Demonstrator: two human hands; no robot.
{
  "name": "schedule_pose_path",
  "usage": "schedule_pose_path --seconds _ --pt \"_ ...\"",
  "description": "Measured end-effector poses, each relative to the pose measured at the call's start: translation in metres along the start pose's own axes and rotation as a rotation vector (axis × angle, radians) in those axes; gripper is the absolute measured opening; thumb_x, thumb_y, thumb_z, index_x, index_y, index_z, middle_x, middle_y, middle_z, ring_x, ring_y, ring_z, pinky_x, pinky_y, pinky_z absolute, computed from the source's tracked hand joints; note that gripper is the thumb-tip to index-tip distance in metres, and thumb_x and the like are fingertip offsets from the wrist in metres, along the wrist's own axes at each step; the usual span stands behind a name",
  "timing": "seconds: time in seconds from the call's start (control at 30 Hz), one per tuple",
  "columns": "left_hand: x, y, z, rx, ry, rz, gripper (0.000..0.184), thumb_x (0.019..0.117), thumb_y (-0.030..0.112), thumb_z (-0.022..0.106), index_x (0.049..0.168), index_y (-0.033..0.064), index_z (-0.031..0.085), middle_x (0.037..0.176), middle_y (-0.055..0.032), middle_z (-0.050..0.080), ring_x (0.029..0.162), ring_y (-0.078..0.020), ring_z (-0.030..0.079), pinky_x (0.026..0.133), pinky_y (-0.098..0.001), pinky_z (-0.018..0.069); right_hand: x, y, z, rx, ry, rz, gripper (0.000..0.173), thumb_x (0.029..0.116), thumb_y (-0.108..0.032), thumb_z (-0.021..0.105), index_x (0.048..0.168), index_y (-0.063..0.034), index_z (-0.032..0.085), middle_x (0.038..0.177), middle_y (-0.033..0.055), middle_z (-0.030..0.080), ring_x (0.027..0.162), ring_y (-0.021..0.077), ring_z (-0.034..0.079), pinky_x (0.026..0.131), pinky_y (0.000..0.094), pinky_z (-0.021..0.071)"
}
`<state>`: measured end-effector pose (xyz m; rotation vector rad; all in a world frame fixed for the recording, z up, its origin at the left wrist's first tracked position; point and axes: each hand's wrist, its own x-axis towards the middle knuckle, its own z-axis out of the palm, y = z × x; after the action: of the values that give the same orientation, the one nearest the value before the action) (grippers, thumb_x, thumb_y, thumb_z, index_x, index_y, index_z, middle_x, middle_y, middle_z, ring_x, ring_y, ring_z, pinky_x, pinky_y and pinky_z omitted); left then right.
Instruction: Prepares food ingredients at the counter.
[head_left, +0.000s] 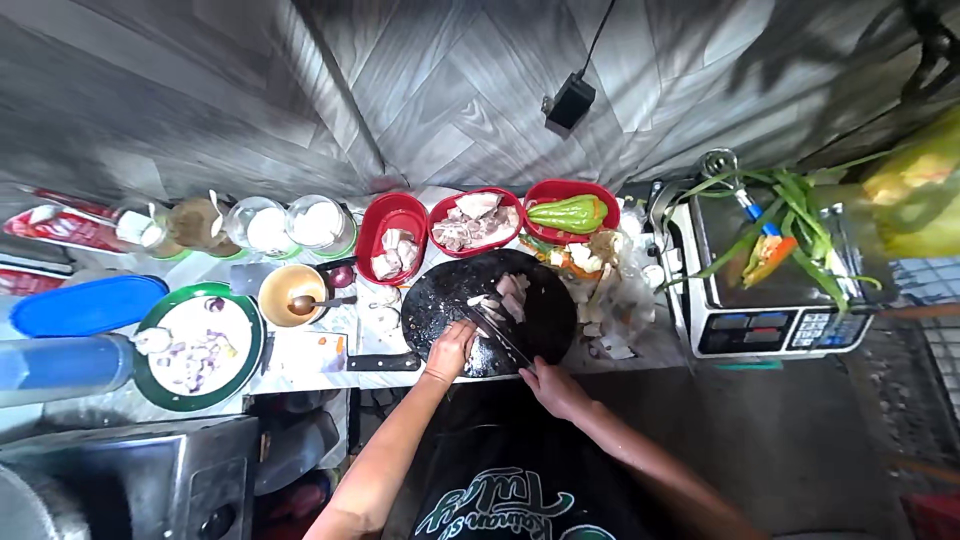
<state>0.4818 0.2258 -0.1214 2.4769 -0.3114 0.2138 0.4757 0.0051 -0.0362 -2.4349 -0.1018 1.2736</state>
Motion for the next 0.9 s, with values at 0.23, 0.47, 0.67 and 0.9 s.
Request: schedule_pose_path --seconds 0.23,0.47,0.67,0.9 --pt "0.022 -0.001 -0.027 -0.106 -0.290 -0.215 0.040 0.0978 0.017 0.066 0.131 -0.0042 0.062 0.138 -0.0288 0.056 0.124 -0.0431 0.060 0.107 -0.0499 0.0485 -0.010 0.018 -0.012 0.105 0.040 -0.054 0.053 0.1124 -0.043 0.038 0.126 0.0060 0.053 0.099 0.0258 0.064 0.096 0.0394 0.066 0.088 0.0552 0.0514" --pt "0.078 -0.011 -0.042 -0.010 -0.646 0.014 0.081 0.0832 0.016 0.081 0.155 0.0136 0.044 0.163 -0.0158 0.034 0.150 -0.0372 0.033 0.120 -0.0592 0.0248 -0.016 0.022 -0.023 0.175 0.202 -0.018 0.055 0.1126 -0.042 0.037 0.126 0.0089 0.054 0.101 0.0278 0.065 0.098 0.0403 0.067 0.090 0.0543 0.0514" --pt "0.096 0.000 -0.042 0.032 -0.762 0.057 0.079 0.0779 0.017 0.082 0.150 0.0128 0.050 0.162 -0.0125 0.037 0.152 -0.0340 0.028 0.119 -0.0667 0.0169 -0.019 0.023 -0.023 0.215 0.214 -0.020 0.053 0.1124 -0.041 0.039 0.123 0.0083 0.056 0.100 0.0266 0.064 0.097 0.0386 0.066 0.090 0.0531 0.0512" --pt "0.101 0.018 -0.028 -0.132 -0.392 -0.139 0.041 0.0918 0.019 0.074 0.127 -0.0009 0.068 0.126 -0.0210 0.068 0.128 -0.0388 0.058 0.113 -0.0549 0.0382 -0.024 0.021 -0.027 0.317 0.248 -0.041 0.051 0.1127 -0.037 0.040 0.129 0.0091 0.055 0.103 0.0275 0.066 0.099 0.0384 0.067 0.092 0.0532 0.0509"
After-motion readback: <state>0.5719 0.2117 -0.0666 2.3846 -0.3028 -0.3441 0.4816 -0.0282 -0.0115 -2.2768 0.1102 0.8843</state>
